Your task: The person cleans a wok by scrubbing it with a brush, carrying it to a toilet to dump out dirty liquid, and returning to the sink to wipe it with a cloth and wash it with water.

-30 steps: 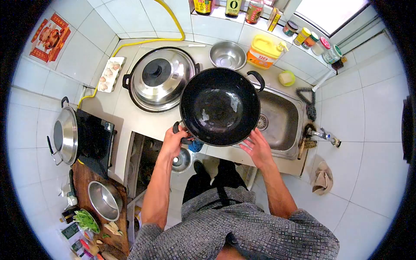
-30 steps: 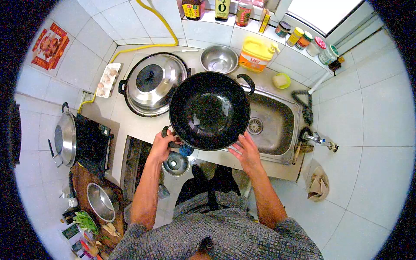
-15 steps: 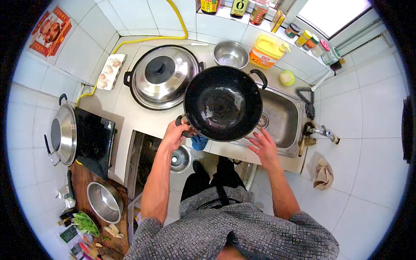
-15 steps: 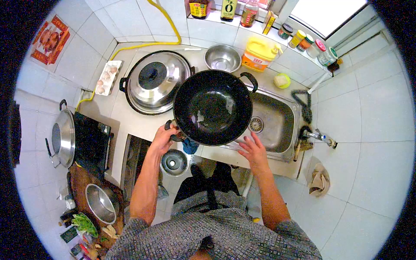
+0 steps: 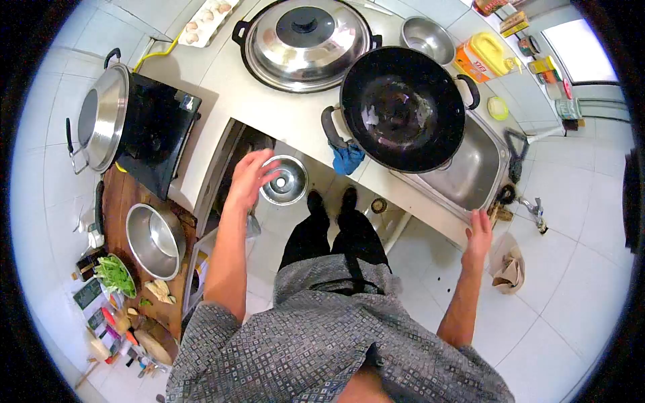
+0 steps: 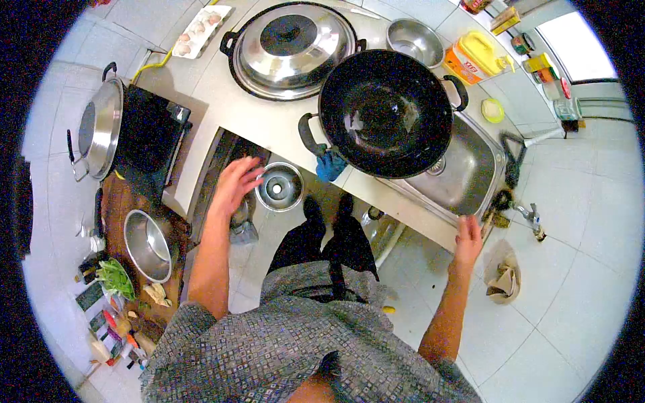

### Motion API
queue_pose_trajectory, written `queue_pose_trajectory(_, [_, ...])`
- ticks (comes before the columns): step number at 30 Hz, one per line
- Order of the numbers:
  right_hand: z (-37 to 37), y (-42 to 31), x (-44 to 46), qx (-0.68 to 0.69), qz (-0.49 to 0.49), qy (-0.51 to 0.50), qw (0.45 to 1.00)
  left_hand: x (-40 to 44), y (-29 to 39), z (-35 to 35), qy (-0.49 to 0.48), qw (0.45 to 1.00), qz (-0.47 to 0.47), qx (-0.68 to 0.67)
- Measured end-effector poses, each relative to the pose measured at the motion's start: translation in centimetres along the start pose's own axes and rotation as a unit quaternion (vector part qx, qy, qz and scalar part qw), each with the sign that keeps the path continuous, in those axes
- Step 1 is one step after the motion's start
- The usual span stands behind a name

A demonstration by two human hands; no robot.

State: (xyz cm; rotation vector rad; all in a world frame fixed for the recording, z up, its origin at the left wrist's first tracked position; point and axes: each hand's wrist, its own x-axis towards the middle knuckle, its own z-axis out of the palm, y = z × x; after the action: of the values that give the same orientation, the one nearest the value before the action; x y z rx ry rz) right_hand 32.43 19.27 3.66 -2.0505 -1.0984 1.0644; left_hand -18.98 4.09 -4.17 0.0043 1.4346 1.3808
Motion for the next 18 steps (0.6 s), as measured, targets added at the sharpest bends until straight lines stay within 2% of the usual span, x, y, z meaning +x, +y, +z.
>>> queue_pose_trajectory(1, [0.8,1.2,-0.3,-0.001,-0.001,-0.002,1.0,-1.0,-1.3,-2.2,0.03,0.999,-0.013,0.002])
queue_pose_trajectory(3, [2.4,2.6,0.3,0.097,0.081,-0.099,0.987,-2.4,-3.8,-5.9,0.096,0.995,-0.025,0.006])
queue_pose_trajectory(4, [3.2,3.4,0.1,0.09,0.083,-0.103,0.987,-3.7,-5.4,-7.4,0.131,0.991,-0.039,0.015])
queue_pose_trajectory(6, [6.1,4.5,0.1,0.029,-0.022,-0.192,0.981,-5.8,-8.6,-9.9,0.184,0.979,-0.079,0.046])
queue_pose_trajectory(7, [7.8,4.1,-0.4,0.032,-0.023,-0.2,0.979,-6.5,-10.6,-10.7,0.192,0.978,-0.075,0.046])
queue_pose_trajectory(9, [10.4,3.4,-2.3,-0.041,-0.093,-0.261,0.96,-8.2,-14.4,-12.4,0.203,0.972,-0.114,0.008])
queue_pose_trajectory(13, [14.5,3.4,-4.7,-0.069,-0.116,-0.342,0.93,-9.2,-18.8,-12.0,0.226,0.959,-0.167,0.022])
queue_pose_trajectory(15, [16.8,2.9,-5.5,-0.105,-0.237,-0.358,0.897,-8.5,-20.7,-12.0,0.207,0.96,-0.183,0.045])
queue_pose_trajectory(16, [18.2,2.1,-5.7,-0.107,-0.242,-0.363,0.893,-7.8,-21.2,-12.0,0.211,0.96,-0.181,0.038])
queue_pose_trajectory(18, [20.6,0.2,-6.4,-0.201,-0.456,-0.296,0.815,-6.7,-22.3,-12.2,0.187,0.954,-0.21,0.102])
